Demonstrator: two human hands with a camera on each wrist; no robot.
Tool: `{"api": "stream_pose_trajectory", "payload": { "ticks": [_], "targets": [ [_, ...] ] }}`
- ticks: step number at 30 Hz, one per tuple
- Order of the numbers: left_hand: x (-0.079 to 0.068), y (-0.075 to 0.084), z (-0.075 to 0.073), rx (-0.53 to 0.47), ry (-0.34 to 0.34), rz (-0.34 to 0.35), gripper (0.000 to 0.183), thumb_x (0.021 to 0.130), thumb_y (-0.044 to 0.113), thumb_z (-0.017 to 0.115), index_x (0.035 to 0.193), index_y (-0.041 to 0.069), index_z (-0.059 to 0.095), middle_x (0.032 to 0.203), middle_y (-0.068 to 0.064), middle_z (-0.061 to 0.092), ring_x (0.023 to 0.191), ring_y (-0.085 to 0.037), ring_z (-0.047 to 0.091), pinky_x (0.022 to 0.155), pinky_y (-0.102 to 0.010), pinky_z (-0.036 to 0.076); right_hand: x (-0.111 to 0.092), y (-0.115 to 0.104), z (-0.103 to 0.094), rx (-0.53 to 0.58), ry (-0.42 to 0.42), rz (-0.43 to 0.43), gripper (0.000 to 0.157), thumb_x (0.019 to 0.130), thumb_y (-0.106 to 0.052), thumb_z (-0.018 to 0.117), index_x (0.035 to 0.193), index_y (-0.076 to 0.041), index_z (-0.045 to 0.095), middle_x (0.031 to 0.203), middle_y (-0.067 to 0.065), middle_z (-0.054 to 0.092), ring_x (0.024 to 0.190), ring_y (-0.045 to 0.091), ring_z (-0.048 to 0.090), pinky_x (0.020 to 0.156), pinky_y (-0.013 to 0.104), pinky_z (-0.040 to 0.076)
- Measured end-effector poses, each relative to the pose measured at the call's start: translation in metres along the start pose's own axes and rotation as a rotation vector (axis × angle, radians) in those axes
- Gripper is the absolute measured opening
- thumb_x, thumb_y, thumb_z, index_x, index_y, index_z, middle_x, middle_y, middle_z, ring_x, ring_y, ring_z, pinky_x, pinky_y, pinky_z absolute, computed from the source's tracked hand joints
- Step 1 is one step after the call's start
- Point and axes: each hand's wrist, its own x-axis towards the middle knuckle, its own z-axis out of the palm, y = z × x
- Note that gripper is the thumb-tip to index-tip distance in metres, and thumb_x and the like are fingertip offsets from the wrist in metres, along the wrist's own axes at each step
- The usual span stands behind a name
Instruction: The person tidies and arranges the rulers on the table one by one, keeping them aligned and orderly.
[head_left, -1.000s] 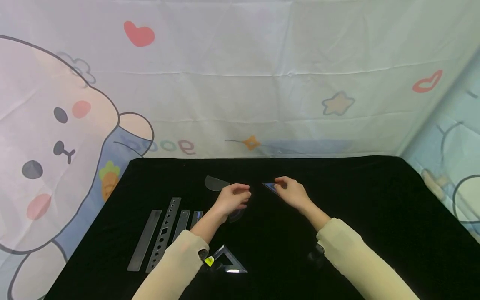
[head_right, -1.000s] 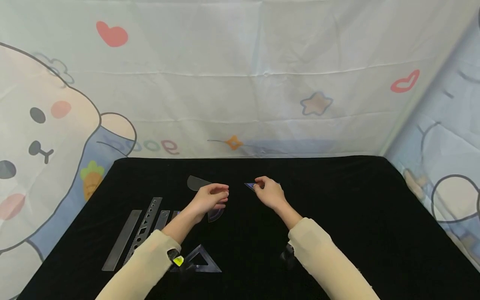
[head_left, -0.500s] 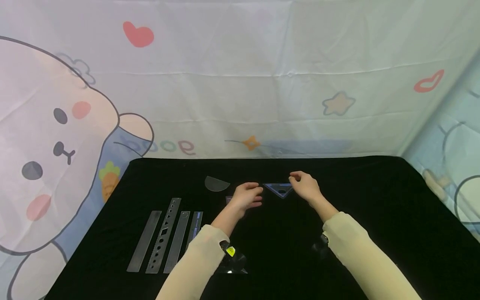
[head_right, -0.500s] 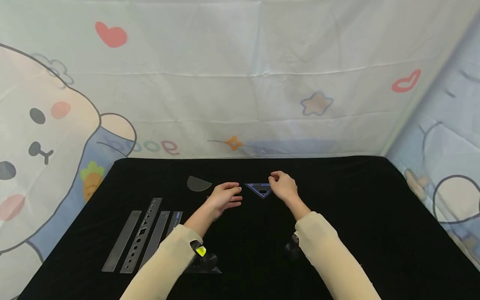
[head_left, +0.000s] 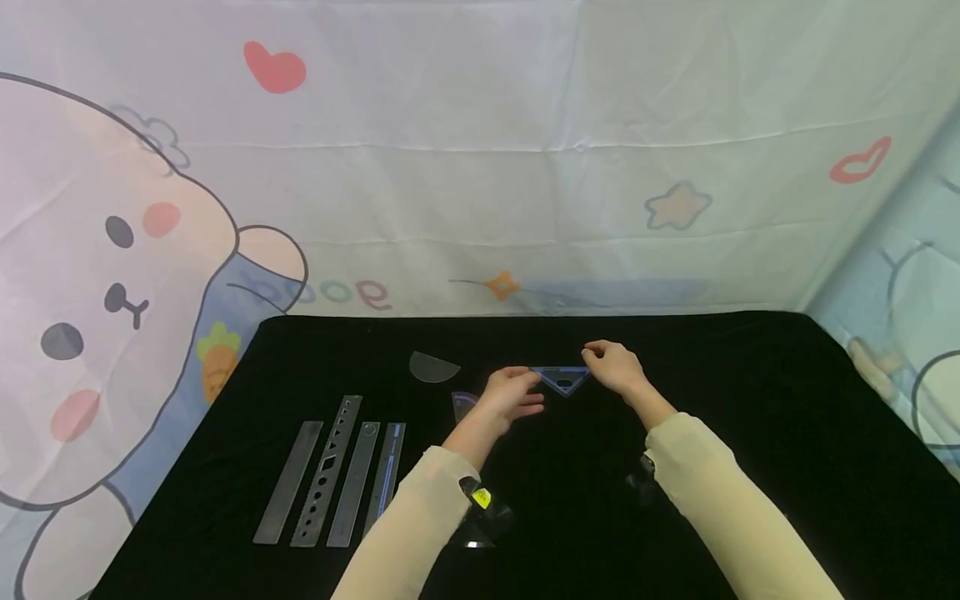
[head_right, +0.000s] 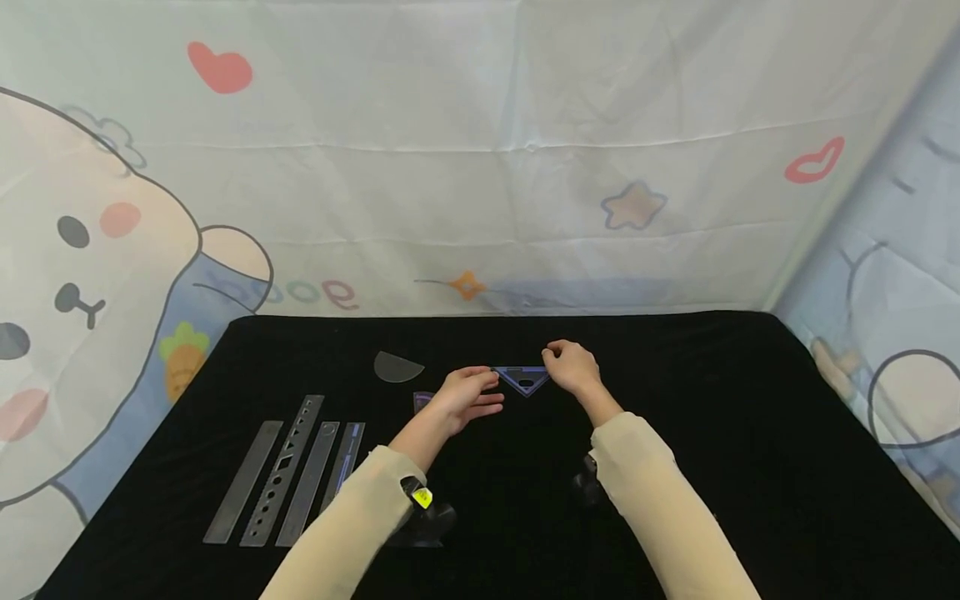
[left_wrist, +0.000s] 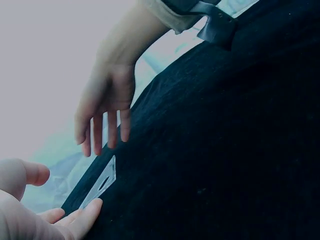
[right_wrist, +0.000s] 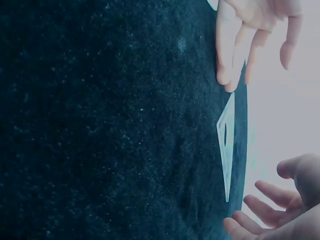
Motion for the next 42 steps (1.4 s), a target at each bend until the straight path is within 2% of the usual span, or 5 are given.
{"api": "stream_pose_trajectory", "payload": {
  "ticks": [5, 12, 18, 22, 42],
  "targets": [
    [0.0, -0.001, 0.006, -0.027, -0.008, -0.012, 0.051, 0.091, 0.016, 0.055, 0.136, 0.0, 0.036, 0.126, -0.021, 0.05, 0.103, -0.03, 0.06, 0.081, -0.031, 0.055, 0.004, -0.001, 0.004, -0.062, -0.031, -0.028, 0.044, 0.097, -0.027, 0.037, 0.131, 0.001, 0.047, 0.133, 0.024, 0.046, 0.114, 0.038, 0.05, 0.09, 0.049, 0.045],
    [-0.001, 0.001, 0.012, -0.064, -0.01, -0.002, 0.051, 0.092, 0.018, 0.052, 0.136, 0.0, 0.035, 0.126, -0.023, 0.049, 0.105, -0.032, 0.058, 0.085, -0.034, 0.054, 0.004, -0.007, 0.006, -0.099, -0.085, -0.057, 0.042, 0.097, -0.024, 0.037, 0.127, 0.003, 0.051, 0.125, 0.023, 0.054, 0.088, 0.028, 0.055, 0.068, 0.035, 0.045],
    [0.001, 0.0, 0.017, -0.065, 0.011, 0.0, 0.049, 0.092, 0.019, 0.052, 0.134, -0.001, 0.038, 0.126, -0.022, 0.05, 0.104, -0.031, 0.059, 0.086, -0.034, 0.053, 0.002, -0.01, 0.005, -0.126, -0.117, -0.062, 0.042, 0.097, -0.023, 0.037, 0.126, 0.003, 0.051, 0.128, 0.023, 0.052, 0.098, 0.03, 0.056, 0.076, 0.04, 0.049],
    [0.001, 0.0, 0.02, -0.071, 0.031, -0.001, 0.047, 0.092, 0.019, 0.053, 0.132, 0.0, 0.039, 0.125, -0.022, 0.051, 0.103, -0.03, 0.06, 0.085, -0.034, 0.053, 0.003, -0.01, 0.004, -0.125, -0.134, -0.054, 0.041, 0.096, -0.021, 0.038, 0.125, 0.004, 0.052, 0.127, 0.024, 0.052, 0.09, 0.027, 0.055, 0.071, 0.035, 0.047],
    [-0.001, -0.003, 0.03, -0.096, 0.098, 0.029, 0.039, 0.09, 0.017, 0.054, 0.124, -0.001, 0.048, 0.119, -0.019, 0.053, 0.105, -0.031, 0.057, 0.085, -0.035, 0.053, 0.002, -0.01, 0.002, 0.136, -0.324, 0.044, 0.041, 0.098, -0.019, 0.037, 0.131, 0.004, 0.046, 0.137, 0.024, 0.041, 0.122, 0.035, 0.044, 0.094, 0.043, 0.044]
  ]
}}
